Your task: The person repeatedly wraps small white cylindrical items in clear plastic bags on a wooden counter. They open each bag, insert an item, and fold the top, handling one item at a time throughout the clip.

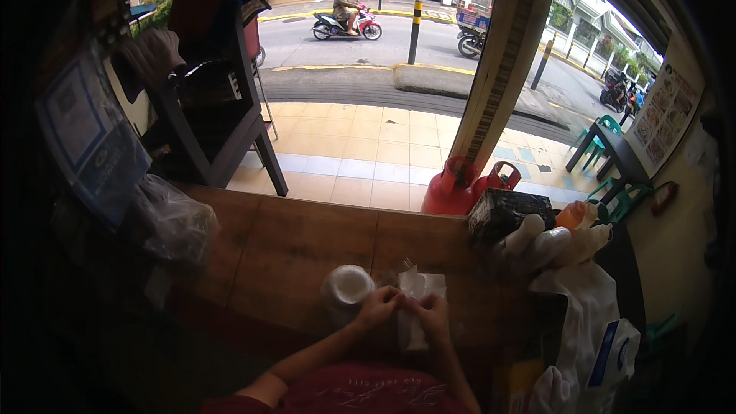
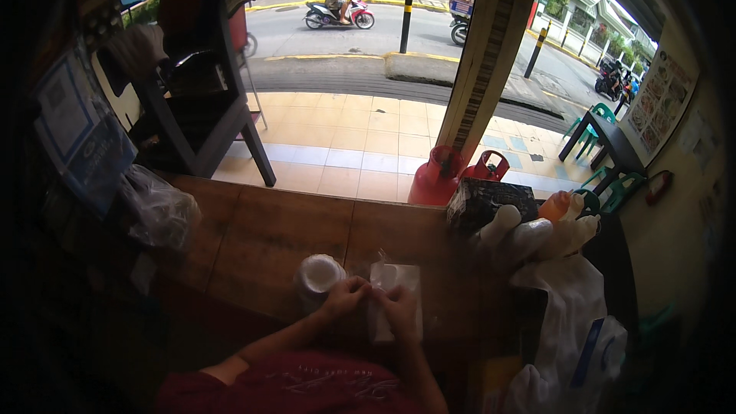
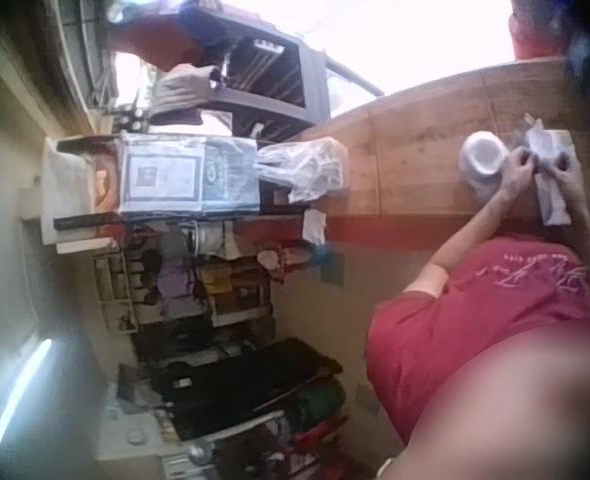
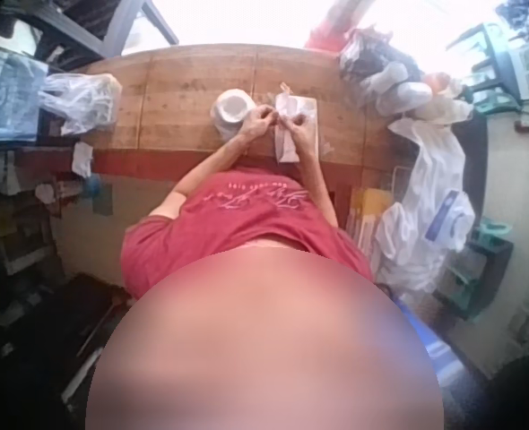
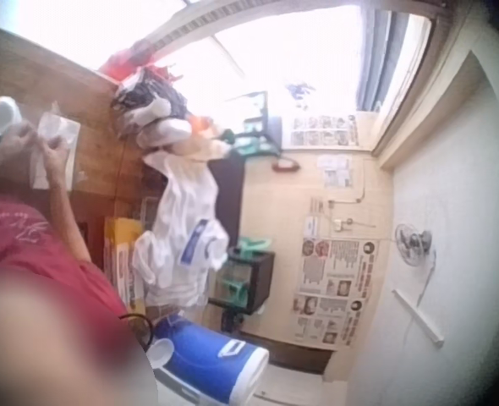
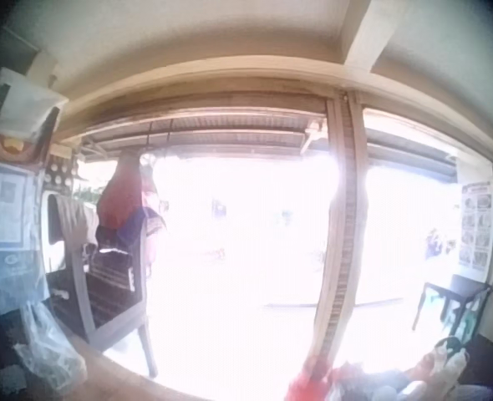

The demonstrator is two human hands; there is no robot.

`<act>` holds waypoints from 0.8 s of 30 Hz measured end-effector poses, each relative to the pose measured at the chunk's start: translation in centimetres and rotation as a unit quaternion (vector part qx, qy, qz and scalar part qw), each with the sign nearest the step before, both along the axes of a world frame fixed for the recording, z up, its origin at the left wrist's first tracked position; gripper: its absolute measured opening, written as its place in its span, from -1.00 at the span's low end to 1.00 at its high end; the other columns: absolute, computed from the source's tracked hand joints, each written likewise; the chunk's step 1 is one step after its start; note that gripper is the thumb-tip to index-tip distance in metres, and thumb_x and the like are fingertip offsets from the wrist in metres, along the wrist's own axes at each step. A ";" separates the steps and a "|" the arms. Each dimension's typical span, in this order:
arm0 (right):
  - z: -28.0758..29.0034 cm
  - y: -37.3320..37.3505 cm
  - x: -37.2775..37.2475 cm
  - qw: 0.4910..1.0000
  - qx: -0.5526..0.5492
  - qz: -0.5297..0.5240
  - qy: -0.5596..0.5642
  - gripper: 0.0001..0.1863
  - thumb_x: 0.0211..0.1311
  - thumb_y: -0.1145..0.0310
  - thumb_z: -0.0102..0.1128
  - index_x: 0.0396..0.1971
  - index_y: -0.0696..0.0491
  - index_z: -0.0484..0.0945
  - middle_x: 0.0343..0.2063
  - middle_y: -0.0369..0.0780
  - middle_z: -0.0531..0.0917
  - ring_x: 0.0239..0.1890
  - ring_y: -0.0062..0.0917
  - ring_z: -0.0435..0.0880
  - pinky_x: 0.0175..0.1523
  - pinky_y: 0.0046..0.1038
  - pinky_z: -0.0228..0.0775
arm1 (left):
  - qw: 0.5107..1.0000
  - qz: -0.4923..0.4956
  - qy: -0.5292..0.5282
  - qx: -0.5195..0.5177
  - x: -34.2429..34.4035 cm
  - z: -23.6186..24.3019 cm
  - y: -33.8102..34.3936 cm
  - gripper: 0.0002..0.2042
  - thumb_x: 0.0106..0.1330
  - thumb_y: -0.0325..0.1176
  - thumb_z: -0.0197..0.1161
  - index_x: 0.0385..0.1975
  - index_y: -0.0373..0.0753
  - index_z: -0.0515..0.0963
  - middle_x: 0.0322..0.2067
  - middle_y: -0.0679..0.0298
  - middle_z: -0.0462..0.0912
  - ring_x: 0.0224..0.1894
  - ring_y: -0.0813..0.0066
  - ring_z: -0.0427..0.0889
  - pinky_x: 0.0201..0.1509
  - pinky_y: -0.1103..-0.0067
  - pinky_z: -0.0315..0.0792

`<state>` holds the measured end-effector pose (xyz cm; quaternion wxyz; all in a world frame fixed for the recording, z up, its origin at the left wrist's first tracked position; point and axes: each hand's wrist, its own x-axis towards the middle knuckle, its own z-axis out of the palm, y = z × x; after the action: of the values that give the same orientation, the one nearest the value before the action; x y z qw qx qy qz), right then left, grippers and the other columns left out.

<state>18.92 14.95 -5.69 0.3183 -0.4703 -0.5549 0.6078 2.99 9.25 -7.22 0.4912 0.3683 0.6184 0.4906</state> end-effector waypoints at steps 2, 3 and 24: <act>-0.9 0.2 1.0 0.992 -0.071 0.013 0.107 -0.79 0.14 0.33 0.42 -0.39 0.13 0.58 -0.42 -0.21 0.68 -0.38 -0.51 0.68 -0.29 -0.50 0.54 | 0.929 0.038 -0.367 -0.025 0.3 -0.6 0.0 -0.82 0.44 -0.32 0.16 -0.15 -0.32 0.50 -0.20 0.20 0.65 -0.11 0.49 0.62 0.01 0.54 0.51; -1.6 0.7 1.3 0.975 -0.116 0.019 0.188 -0.80 0.16 0.36 0.38 -0.32 0.14 0.59 -0.35 -0.17 0.69 -0.33 -0.46 0.70 -0.23 -0.48 0.56 | 0.902 0.035 -0.430 -0.022 0.3 -1.0 0.0 -0.83 0.47 -0.33 0.09 -0.11 -0.30 0.44 -0.15 0.17 0.61 -0.08 0.43 0.61 0.09 0.49 0.51; -2.9 1.8 4.4 0.893 -0.189 -0.092 0.398 -0.73 0.25 0.64 0.09 -0.07 0.07 0.50 -0.29 -0.20 0.63 -0.35 -0.55 0.62 -0.21 -0.48 0.53 | 0.818 -0.034 0.562 0.119 -1.1 3.5 0.4 -0.50 0.09 -0.62 0.14 0.05 -0.01 0.59 -0.05 0.12 0.41 -0.17 0.23 0.56 -0.06 0.39 0.54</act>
<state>23.29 16.78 -8.60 0.4721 -0.2892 -0.2108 0.8056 1.93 9.67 -3.77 0.0268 0.6563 0.7108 0.2515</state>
